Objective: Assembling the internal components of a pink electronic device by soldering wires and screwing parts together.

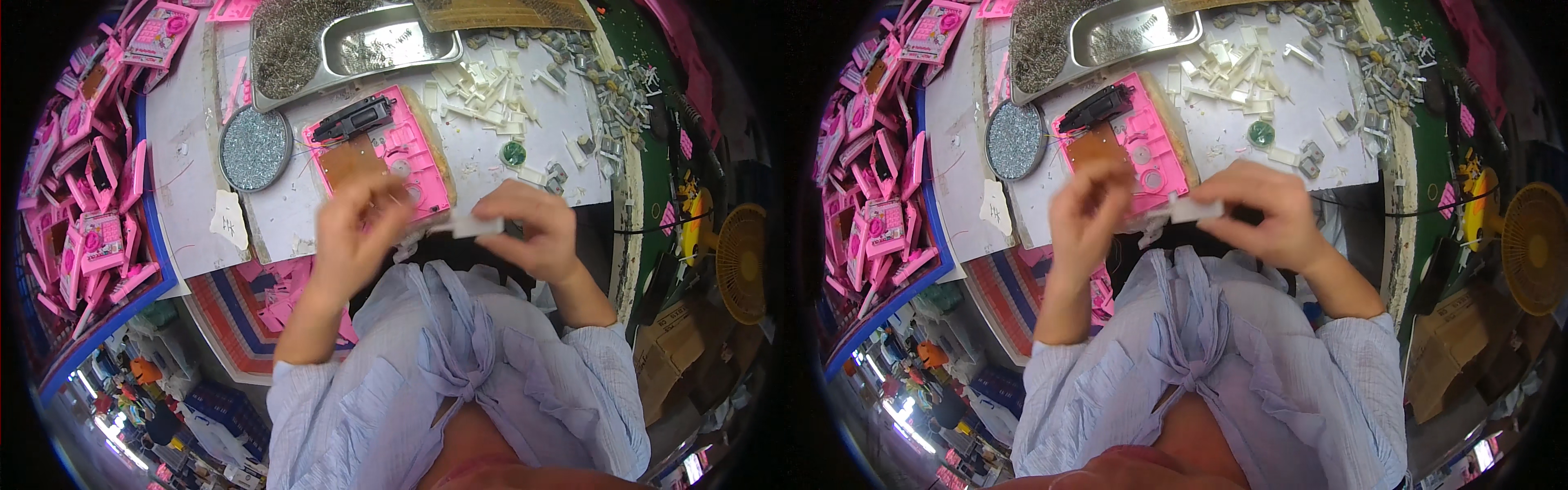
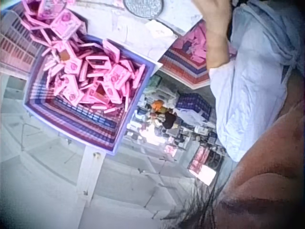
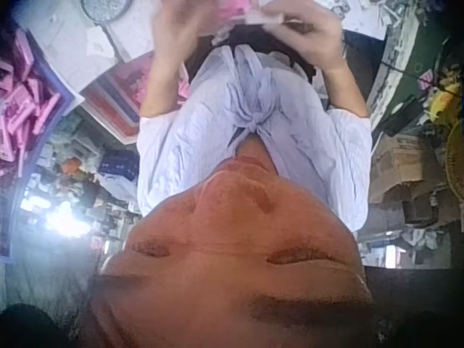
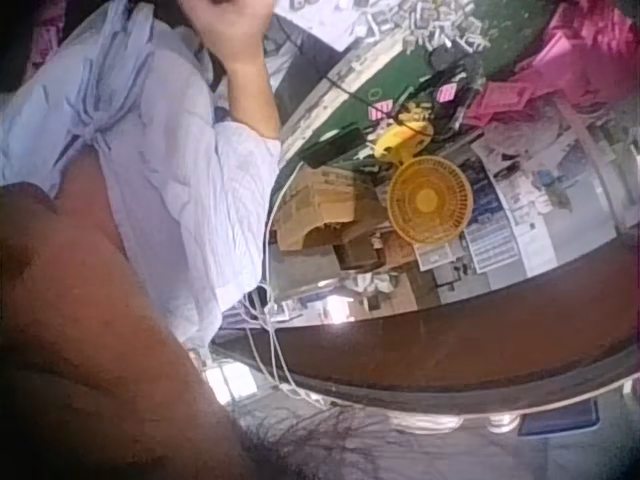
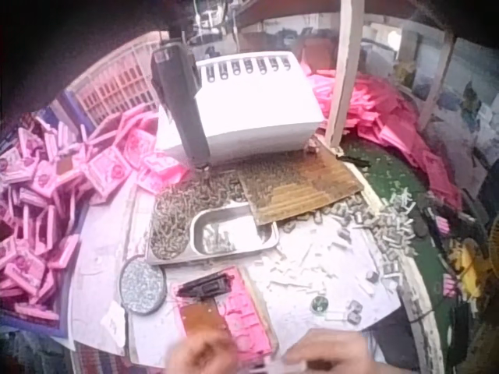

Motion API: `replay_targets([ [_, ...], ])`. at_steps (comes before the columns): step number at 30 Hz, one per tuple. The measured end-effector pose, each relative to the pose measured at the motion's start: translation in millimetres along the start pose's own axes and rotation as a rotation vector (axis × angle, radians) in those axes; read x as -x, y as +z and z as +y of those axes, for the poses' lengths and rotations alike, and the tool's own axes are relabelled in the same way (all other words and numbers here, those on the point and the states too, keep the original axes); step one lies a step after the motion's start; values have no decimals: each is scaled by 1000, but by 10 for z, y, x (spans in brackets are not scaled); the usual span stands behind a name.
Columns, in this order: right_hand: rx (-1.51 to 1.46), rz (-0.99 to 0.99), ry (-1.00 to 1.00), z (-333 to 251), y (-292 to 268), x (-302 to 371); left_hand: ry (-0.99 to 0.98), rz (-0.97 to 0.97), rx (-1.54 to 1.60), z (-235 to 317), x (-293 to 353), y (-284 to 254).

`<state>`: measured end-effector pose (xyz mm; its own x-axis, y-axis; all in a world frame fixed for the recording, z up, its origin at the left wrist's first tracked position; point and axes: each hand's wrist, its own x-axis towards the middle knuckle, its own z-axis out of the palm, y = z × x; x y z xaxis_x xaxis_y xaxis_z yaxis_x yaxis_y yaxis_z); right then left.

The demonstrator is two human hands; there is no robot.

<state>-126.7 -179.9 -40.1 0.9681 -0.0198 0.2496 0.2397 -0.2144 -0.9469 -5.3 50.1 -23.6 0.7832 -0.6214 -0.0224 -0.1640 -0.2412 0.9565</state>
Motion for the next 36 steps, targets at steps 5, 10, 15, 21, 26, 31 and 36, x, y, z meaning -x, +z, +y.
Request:
replay_targets([
  [5,-187,81,171,-17,-87,46,307,38,-820,-199,-520,-47],
  [10,-150,163,138,85,-141,163,313,9,-577,-337,-462,-67],
  [15,-186,194,222,125,-65,73,517,-154,-619,-325,-485,-90],
  [21,-74,151,244,199,-127,-105,391,-17,-536,-310,-390,-131],
  [26,221,-23,54,260,-76,-558,197,319,-194,-530,-305,-171],
  [31,540,-149,-210,360,21,-850,218,397,-145,-536,-247,-116],
  [36,575,-237,-273,337,92,-948,348,344,-189,-631,-259,-149],
])
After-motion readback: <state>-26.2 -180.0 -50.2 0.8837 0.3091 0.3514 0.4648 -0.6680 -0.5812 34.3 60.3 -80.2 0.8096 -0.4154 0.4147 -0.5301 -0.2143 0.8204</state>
